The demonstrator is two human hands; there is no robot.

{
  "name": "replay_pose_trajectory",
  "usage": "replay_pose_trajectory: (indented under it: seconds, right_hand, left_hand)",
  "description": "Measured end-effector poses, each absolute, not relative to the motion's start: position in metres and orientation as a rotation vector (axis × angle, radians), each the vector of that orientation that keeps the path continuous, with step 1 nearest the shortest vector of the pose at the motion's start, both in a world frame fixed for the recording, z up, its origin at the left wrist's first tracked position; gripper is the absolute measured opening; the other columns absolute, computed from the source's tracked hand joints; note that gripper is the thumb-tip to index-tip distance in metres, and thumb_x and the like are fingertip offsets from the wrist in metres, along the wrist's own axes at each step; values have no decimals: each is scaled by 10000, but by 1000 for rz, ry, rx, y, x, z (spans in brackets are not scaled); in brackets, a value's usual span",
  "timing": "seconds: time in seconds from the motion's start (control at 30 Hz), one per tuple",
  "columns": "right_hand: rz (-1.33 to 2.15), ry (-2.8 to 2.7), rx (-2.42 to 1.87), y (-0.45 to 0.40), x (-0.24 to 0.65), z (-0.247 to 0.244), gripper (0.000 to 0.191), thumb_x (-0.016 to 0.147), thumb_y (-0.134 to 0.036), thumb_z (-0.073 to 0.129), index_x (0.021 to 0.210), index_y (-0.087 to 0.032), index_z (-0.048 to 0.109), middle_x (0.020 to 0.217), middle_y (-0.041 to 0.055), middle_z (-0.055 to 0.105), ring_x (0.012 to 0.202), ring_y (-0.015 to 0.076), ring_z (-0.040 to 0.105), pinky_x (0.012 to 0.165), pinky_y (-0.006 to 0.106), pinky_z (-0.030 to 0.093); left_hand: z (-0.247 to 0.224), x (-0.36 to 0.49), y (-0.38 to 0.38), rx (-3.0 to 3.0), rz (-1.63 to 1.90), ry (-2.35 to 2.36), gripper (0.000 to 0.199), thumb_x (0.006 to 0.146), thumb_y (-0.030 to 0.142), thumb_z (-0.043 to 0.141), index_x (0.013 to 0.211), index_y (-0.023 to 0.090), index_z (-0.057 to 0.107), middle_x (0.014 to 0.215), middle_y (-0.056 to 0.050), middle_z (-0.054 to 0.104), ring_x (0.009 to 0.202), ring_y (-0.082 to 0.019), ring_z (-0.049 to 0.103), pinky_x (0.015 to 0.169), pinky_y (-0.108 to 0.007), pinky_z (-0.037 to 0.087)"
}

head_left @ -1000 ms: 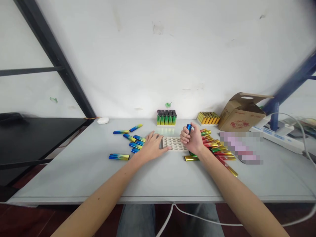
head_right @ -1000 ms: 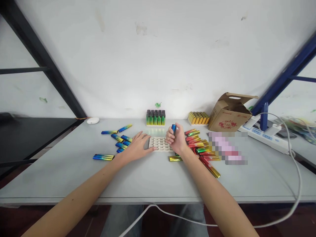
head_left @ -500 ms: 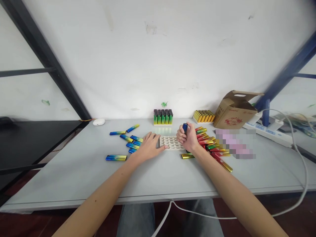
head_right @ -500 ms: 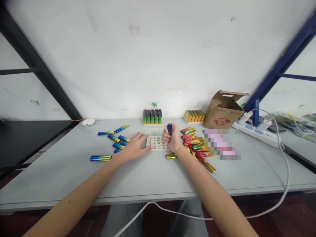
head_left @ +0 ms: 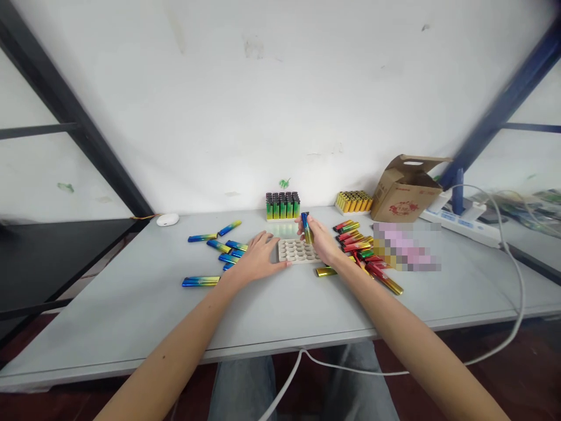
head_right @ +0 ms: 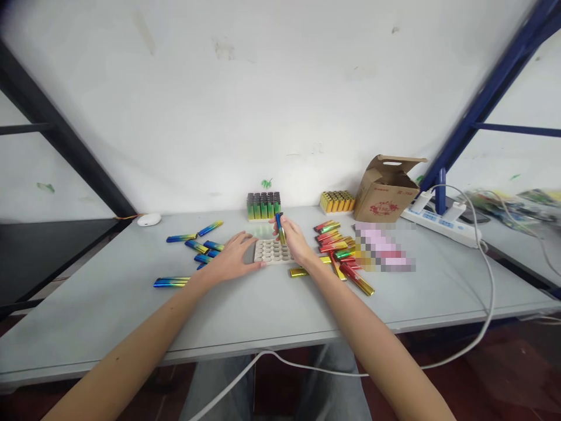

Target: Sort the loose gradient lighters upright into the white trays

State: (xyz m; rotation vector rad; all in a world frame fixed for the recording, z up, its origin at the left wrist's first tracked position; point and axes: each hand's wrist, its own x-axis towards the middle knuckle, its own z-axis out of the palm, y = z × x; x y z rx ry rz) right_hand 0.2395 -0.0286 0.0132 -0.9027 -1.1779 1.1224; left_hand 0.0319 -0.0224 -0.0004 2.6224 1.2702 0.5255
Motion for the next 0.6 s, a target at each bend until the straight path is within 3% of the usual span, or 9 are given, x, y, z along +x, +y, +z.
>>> replay_pose_trajectory:
  seconds: [0.13, 0.3, 0.5, 0.6]
  right_hand:
    - [1013, -1313, -955, -28, 242, 17, 433, 798, -618, 606, 903, -204, 676, 737, -4, 601, 717, 141, 570, 661, 256, 464]
    - [960, -1346, -896, -18, 241, 18, 383, 712, -514, 745, 925, -199, 704, 891, 29, 713, 862, 177, 641, 823, 322, 494]
    - [938, -1462, -895, -2, 227, 12, 365, 760, -501, 702, 928, -177, 699, 907, 46, 736, 863, 191, 653, 855, 347, 497]
    - [874, -1592, -940, 3, 223, 11, 342, 815, -470, 651, 940, -154, 691, 906, 64, 733, 832, 184, 651, 799, 319, 498]
  left_hand:
    - [-3, 31, -18, 2662, 582, 1250, 669, 765, 676, 636, 1228, 197, 580, 1373, -160, 506, 1374, -371, 359, 1090, -521, 356]
    - [-1, 31, -16, 2676, 591, 1250, 621, 752, 653, 656, 1162, 189, 603, 1287, -149, 555, 1294, -353, 446, 1057, -489, 388]
    - [1, 31, -16, 2646, 588, 1308, 633, 760, 671, 636, 1178, 198, 589, 1265, -137, 577, 1292, -360, 441, 1042, -492, 382]
    - [0, 31, -15, 2628, 587, 1362, 644, 766, 684, 624, 1201, 211, 576, 1258, -131, 584, 1301, -358, 431, 1046, -482, 366]
